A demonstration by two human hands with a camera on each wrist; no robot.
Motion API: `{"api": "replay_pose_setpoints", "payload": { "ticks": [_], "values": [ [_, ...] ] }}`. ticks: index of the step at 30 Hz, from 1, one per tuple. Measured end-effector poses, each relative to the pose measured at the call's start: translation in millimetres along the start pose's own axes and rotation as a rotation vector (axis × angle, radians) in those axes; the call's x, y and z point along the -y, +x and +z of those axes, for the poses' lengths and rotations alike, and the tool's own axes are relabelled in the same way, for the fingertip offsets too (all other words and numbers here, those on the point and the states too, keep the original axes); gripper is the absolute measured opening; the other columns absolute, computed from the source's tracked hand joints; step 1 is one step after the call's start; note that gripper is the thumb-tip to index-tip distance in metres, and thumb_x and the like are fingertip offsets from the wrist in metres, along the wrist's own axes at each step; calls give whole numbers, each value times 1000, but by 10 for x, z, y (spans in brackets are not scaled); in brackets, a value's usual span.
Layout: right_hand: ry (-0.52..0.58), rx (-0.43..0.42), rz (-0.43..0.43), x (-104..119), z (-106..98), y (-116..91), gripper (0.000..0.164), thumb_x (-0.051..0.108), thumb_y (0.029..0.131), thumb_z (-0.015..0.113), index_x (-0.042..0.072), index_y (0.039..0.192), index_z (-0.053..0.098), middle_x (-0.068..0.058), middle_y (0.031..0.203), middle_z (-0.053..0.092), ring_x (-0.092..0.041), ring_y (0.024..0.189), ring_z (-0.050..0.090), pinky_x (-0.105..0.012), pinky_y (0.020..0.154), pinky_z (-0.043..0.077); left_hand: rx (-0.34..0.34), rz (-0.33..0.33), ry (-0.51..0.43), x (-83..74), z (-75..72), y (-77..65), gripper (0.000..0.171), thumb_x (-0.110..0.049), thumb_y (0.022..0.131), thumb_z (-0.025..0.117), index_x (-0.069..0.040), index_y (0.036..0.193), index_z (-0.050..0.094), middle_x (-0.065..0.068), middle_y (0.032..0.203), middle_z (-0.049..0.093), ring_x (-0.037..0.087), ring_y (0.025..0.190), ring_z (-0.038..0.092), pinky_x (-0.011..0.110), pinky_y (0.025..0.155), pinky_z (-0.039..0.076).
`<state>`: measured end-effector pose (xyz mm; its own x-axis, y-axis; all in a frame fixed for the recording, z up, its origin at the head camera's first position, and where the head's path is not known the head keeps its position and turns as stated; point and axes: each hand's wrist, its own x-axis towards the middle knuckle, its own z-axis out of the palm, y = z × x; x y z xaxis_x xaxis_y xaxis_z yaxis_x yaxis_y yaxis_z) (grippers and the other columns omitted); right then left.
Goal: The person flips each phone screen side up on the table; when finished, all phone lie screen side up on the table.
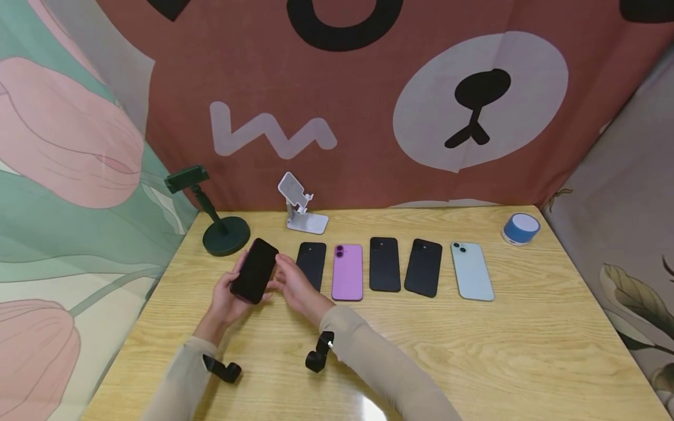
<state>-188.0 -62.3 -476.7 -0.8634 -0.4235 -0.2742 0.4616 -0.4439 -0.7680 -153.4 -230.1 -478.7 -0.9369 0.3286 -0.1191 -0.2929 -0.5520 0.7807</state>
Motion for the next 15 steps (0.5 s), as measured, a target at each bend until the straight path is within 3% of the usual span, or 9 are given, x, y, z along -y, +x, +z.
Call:
{"api": "replay_pose_setpoints", "payload": {
  "ticks": [4,8,11,15],
  "values": [
    [14,-8,32,6,-4,9,62,30,101,38,-1,149,13,-37,148,14,-47,135,22,-47,109,26,14,31,-124,14,-63,-1,62,-14,94,0,-37,150,-12,9,158,-8,48,133,17,62,97,27],
    [32,18,72,1,-22,18,61,35,102,35,4,150,14,-33,149,20,-43,128,35,-44,100,37,86,45,-176,20,-113,3,62,-14,93,-4,-39,149,-13,11,157,-14,52,133,15,64,103,20],
    [51,43,85,-5,-28,23,59,38,102,31,7,150,14,-28,149,24,-31,114,45,-39,84,43,125,49,-204,21,-136,5,63,-13,91,-6,-37,149,-15,12,156,-17,50,131,26,63,103,22],
    [79,62,82,0,-33,25,63,44,101,30,9,150,13,-21,150,26,-22,97,46,-33,73,40,132,54,-217,13,-141,-1,62,-11,92,-7,-34,149,-16,6,156,-20,32,125,45,54,96,39]
  ]
}}
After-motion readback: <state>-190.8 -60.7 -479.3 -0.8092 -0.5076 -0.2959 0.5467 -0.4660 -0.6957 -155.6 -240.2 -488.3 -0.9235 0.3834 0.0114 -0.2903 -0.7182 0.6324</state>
